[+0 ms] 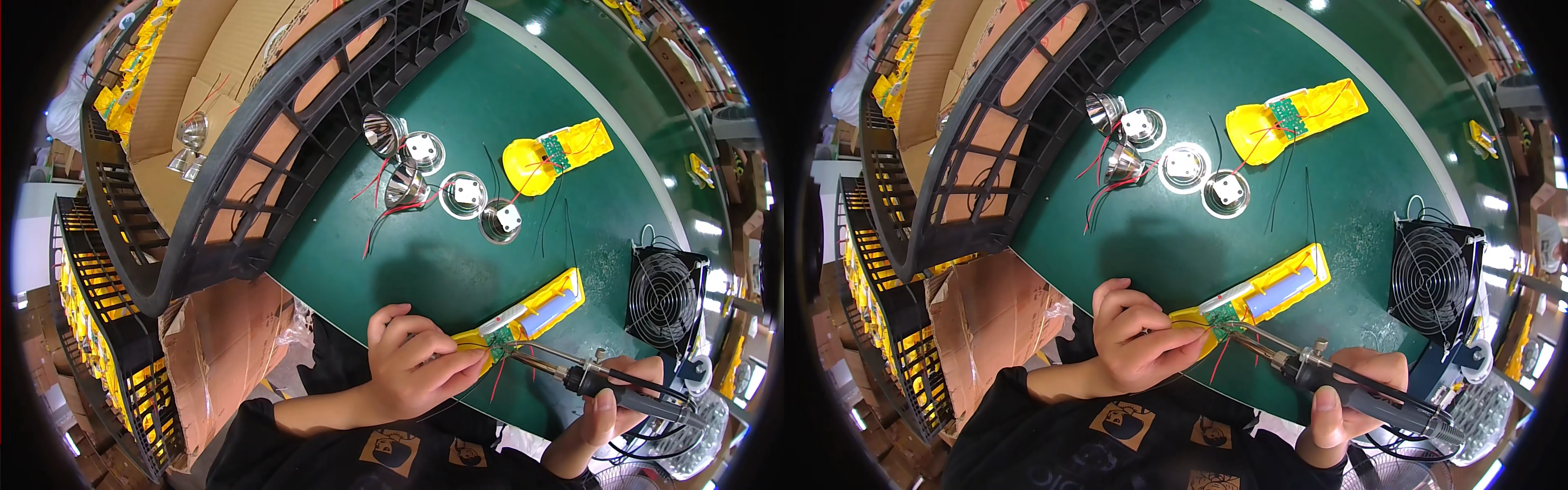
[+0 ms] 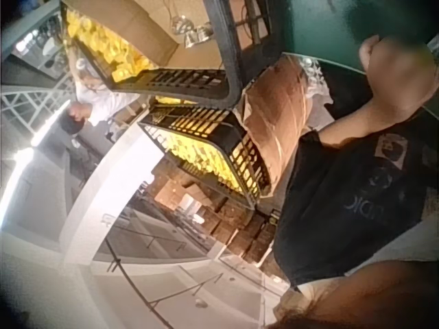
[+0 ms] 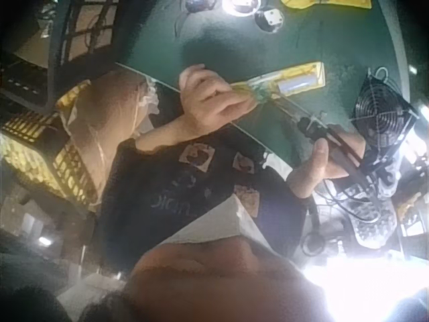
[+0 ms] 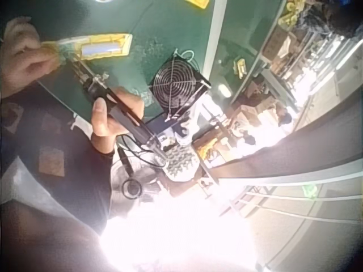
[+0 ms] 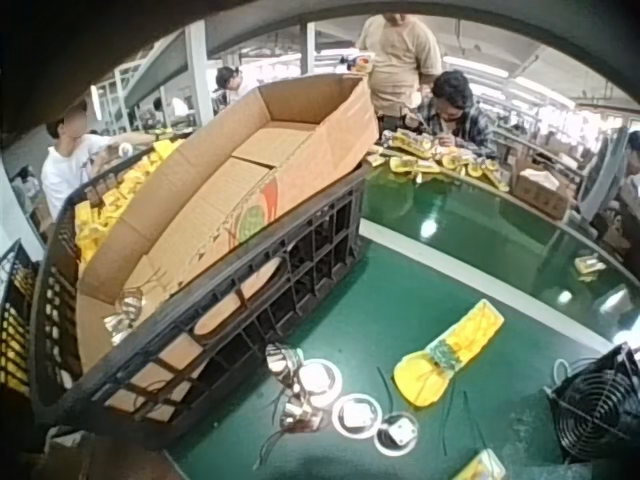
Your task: The person solders wiring to circuit boards inside flashlight casings using a soldering iron and places assembled components onto the conveyor belt. They then retrieve reflectors from a container and solder them to additional flashlight housings.
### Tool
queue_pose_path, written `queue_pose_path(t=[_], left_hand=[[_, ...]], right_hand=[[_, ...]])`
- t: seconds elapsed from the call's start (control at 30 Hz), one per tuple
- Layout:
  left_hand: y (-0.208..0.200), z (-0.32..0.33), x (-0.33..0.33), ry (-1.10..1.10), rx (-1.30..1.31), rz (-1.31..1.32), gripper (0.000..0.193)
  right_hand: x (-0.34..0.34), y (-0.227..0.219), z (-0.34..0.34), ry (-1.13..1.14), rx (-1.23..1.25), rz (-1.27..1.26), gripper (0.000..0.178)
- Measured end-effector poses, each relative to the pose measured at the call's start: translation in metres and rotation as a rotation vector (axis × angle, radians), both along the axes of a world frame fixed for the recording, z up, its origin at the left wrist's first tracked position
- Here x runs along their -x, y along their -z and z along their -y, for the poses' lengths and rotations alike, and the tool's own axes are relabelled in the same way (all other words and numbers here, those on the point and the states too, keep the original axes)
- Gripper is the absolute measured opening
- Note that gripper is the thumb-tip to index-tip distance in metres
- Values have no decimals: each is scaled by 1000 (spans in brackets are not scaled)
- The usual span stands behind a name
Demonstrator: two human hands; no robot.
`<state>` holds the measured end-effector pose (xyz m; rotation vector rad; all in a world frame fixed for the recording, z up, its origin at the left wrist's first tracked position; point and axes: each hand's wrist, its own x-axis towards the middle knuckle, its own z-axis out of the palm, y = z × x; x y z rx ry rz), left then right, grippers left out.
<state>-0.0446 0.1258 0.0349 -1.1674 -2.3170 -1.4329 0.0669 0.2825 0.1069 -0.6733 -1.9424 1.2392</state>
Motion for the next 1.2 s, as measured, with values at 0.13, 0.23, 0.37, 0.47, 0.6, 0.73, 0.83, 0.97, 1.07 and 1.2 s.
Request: queue_pose_path(t=[0.13,0.23,0.37,0.47,0.6,0.73,0.83,0.97,1.07,1.2], left_hand=[[-1,2,-1,22,47,23,19],[-1,2,0,29,52,24,19],[-1,2,0,13,43,19,20],[0,1,0,11,9,-1,23],[0,1,0,4,8,-5,23],[1,1,0,1,10,-2,23],[1,1,0,3,16,-9,22],[0,1,0,5,13,-21,22],[1,1,0,1,6,-34,22],[2,1,-2,-3,-6,-46,21]], right_hand=[[-1,-1,0,-7,3,19,40],[0,0,1,-12,21,30,40],[-1,1,1,-26,11,24,40],[-2,0,0,-32,9,43,40],[-3,-2,0,-10,-51,18,37],[-6,-7,-1,101,-94,27,38],[-11,-9,-10,75,-153,36,39],[-18,-5,-20,108,-246,-13,40],[-23,-6,-22,111,-221,-38,38],[-26,-12,-22,125,-191,-57,36]])
